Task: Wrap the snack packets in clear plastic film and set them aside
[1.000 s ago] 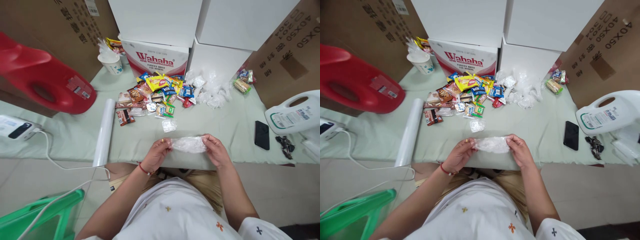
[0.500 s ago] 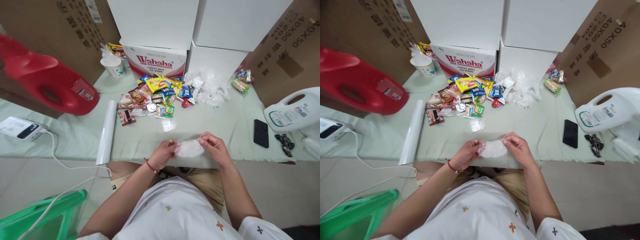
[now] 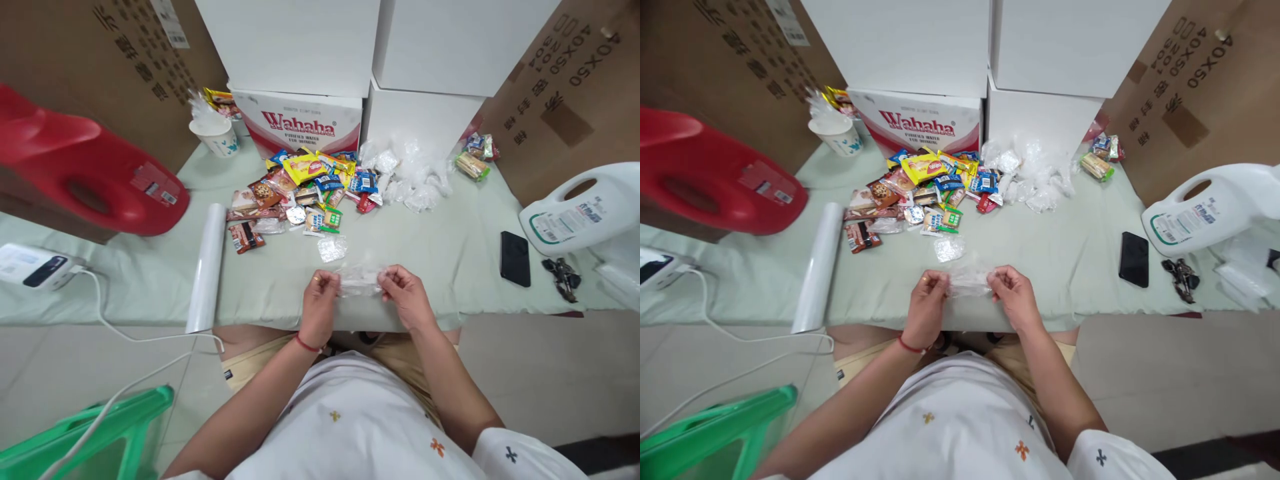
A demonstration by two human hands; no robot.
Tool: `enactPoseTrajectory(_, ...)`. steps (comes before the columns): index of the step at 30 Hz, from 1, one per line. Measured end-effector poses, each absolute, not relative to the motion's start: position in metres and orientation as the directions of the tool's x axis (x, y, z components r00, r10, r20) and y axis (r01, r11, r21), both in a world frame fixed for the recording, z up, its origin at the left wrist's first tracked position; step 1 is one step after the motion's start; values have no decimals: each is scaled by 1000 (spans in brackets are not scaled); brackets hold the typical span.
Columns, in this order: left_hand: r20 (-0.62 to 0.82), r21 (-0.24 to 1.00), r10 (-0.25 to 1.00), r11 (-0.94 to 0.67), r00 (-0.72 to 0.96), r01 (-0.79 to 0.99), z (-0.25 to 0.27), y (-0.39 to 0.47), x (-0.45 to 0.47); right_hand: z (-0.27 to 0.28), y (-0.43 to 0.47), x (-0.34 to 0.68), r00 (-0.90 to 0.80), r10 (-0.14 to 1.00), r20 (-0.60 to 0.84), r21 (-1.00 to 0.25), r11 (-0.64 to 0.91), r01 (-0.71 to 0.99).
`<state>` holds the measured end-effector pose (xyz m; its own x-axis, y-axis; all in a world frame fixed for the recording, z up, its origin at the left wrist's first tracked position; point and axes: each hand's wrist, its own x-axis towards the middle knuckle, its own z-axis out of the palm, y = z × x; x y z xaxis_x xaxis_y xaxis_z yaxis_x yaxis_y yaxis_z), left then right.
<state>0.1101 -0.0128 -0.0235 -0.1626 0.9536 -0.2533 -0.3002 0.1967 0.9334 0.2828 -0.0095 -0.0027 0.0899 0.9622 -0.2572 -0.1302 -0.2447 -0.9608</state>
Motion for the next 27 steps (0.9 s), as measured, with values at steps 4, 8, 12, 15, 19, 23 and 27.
enactPoseTrajectory(4, -385, 846, 917, 304, -106, -438, -23, -6, 99, -6, -12, 300, 46, 974, -223, -971, -219, -94)
enactPoseTrajectory(8, -234, 938, 967, 197, -102, -287, -18, -2, 99, -2, -18, 308, -50, 978, -204, -979, -203, 10)
enactPoseTrajectory(12, -248, 957, 965, 230, -86, -176, -23, 11, 103, 0, -19, 307, -13, 965, -262, -962, -263, -79)
enactPoseTrajectory(15, -338, 913, 925, 276, -176, -301, -31, 19, 105, -2, -20, 306, 36, 937, -348, -917, -332, -221)
enactPoseTrajectory(19, -258, 955, 897, 182, -359, -233, -27, 15, 99, -5, -21, 310, 73, 935, -347, -910, -317, -267)
enactPoseTrajectory(23, 17, 1000, 870, -5, -492, 25, -7, -3, 94, -2, -23, 310, 103, 976, -191, -965, -168, -201)
enactPoseTrajectory(27, -19, 998, 1000, 19, -2, 56, 6, -13, 112, 0, -23, 298, -42, 992, -121, -974, -127, -187)
